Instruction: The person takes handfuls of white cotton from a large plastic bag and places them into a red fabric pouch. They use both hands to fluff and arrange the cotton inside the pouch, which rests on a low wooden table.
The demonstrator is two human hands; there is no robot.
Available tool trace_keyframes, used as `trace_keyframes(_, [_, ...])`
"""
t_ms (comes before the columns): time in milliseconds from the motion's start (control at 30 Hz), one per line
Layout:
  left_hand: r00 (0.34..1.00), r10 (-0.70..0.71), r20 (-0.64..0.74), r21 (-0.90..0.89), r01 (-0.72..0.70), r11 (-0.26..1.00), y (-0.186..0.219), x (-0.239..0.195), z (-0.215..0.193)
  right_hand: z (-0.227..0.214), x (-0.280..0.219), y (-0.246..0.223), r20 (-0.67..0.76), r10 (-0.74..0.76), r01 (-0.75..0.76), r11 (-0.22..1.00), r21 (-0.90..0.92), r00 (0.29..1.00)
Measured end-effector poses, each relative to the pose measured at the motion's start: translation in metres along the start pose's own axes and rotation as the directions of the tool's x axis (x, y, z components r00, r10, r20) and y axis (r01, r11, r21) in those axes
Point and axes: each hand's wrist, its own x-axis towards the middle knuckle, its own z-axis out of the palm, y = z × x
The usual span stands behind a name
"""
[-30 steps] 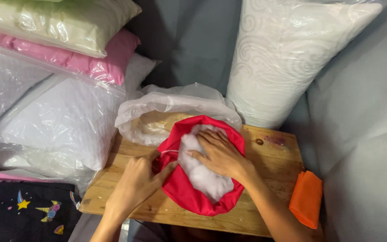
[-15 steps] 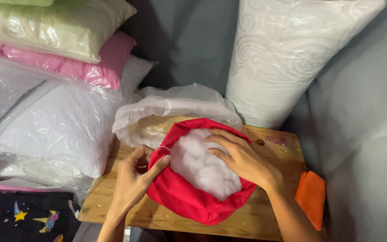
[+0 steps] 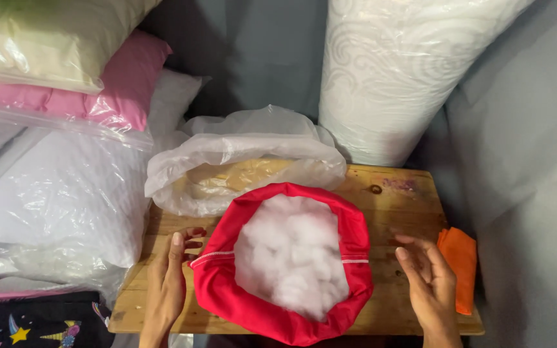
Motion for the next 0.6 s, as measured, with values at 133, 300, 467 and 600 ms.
trace_keyframes(133, [0.999,-0.032,0.032,0.039,0.031,0.999,-0.006,0.001,0.003,0.01,-0.002,0.035,-0.036,0.196,-0.19,0.974,0.124,0.98])
trace_keyframes(300, [0.995,-0.072,0.066,-0.002,0.072,0.997,-0.025,0.011,-0.006,0.024,0.006,0.04,0.085,0.209,-0.224,0.934,0.278,0.974])
trace_keyframes(467, [0.978,0.18,0.104,0.24,-0.2,0.95,0.0,0.05,-0.014,0.037,0.068,0.038,0.158,0.078,-0.092,0.992,0.083,0.984])
trace_keyframes(600, [0.843,0.335,0.422,0.328,-0.486,0.81,0.028,0.109,0.015,0.089,0.13,0.018,0.617,-0.153,0.165,0.986,0.038,0.772])
